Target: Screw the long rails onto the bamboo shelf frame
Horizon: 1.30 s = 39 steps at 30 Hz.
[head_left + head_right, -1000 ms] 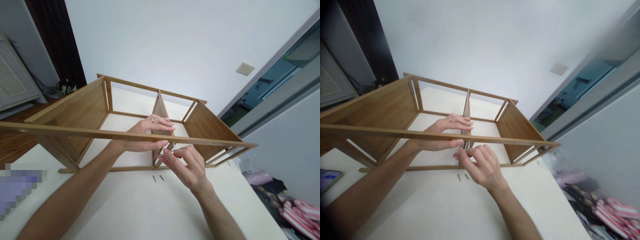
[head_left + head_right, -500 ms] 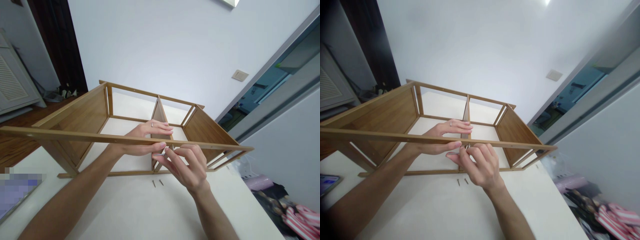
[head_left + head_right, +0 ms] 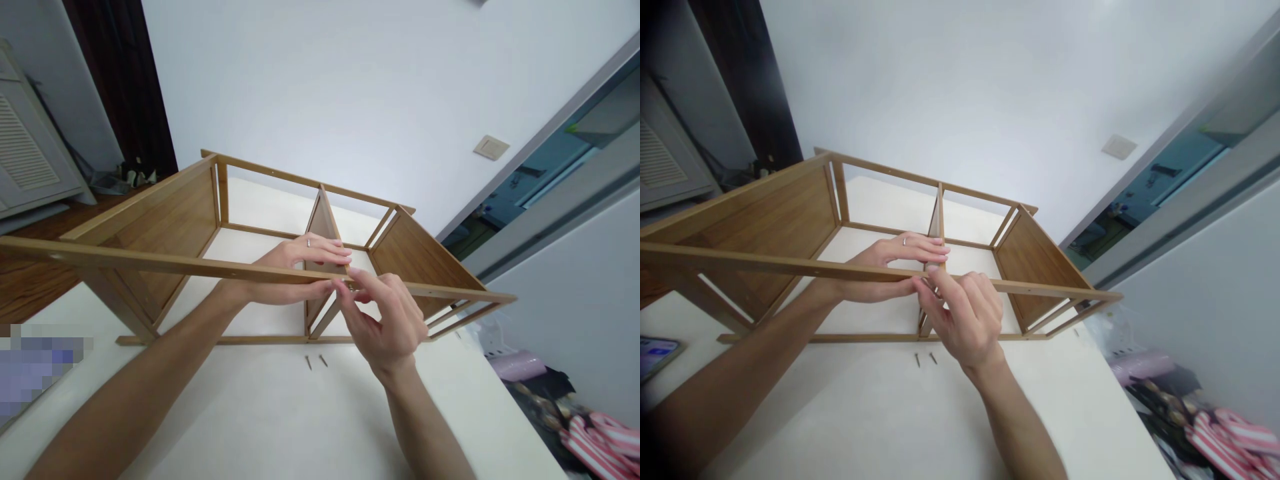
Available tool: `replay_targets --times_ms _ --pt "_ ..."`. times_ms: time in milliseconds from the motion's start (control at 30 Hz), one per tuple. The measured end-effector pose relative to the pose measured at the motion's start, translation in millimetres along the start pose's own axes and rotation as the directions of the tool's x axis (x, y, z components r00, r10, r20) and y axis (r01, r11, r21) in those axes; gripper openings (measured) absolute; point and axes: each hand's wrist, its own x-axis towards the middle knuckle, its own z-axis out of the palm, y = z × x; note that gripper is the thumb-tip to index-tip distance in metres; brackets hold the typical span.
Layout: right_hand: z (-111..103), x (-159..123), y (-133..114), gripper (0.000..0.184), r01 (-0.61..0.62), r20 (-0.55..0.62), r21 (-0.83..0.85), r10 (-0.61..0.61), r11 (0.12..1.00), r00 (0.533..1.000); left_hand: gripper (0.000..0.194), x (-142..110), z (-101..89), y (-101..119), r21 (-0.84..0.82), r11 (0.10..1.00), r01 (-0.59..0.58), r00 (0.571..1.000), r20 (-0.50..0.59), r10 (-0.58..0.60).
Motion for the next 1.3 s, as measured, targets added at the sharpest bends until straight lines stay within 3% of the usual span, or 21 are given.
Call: replay_targets --times_ms 133,200,300,367,500,567,800,933,1067,1167,1233,1300 --pt "-5.7 1.2 0.5 0.028 -0.134 -0.071 -0.011 0.133 0.991 0.989 0.042 0.4 1.0 2.3 0.015 1.000 0.012 1.000 -0.014 -0.012" --pt "-15.3 5.0 1.5 0.016 -0.204 -0.007 0.006 0.204 0.979 0.979 0.042 0.5 1.5 3.2 0.032 0.999 0.019 1.000 -0.015 -0.018" --pt "-36.7 13.0 7.2 0.006 -0.252 0.181 0.017 0.245 0.967 0.952 0.041 -0.2 1.7 3.3 0.042 0.999 0.032 0.999 -0.013 -0.031" --pt "-52.1 17.0 14.1 0.008 -0.196 0.284 -0.031 0.196 0.980 0.938 0.041 -1.1 1.6 2.4 0.031 0.999 0.041 0.999 -0.004 -0.041" --pt "-74.8 17.6 26.3 0.013 0.040 0.427 -0.137 0.022 0.990 0.904 0.039 -2.3 1.0 1.5 0.032 0.998 0.044 0.999 0.001 -0.045" --pt "-79.4 15.2 26.6 0.017 0.078 0.489 -0.162 0.012 0.984 0.872 0.038 -2.2 0.6 2.4 0.042 0.998 0.050 0.999 0.003 -0.050" --pt "-64.8 1.8 4.8 0.041 0.033 0.648 -0.205 0.110 0.978 0.754 0.036 -0.7 -0.1 5.9 0.058 0.997 0.058 0.998 0.014 -0.059" --pt "-46.7 -5.3 -6.1 0.039 0.000 0.686 -0.166 0.116 0.986 0.718 0.036 -0.3 0.5 5.8 0.055 0.996 0.066 0.998 0.009 -0.066" --pt "-35.0 -10.9 -12.4 0.037 -0.192 0.705 -0.117 0.217 0.974 0.675 0.035 -0.5 0.6 5.1 0.049 0.997 0.067 0.998 0.004 -0.067" --pt "-31.8 -14.7 -11.3 0.019 -0.275 0.736 -0.065 0.232 0.959 0.635 0.036 -0.8 0.3 4.4 0.046 0.997 0.060 0.998 0.011 -0.061" --pt "-31.1 -16.1 -8.2 0.014 -0.206 0.731 -0.058 0.182 0.977 0.657 0.037 -0.7 0.2 4.2 0.046 0.997 0.061 0.998 0.012 -0.062" --pt "-31.2 -15.4 -4.9 0.023 -0.068 0.689 -0.075 0.101 0.995 0.717 0.037 -0.5 0.3 4.1 0.048 0.997 0.060 0.998 0.010 -0.061"
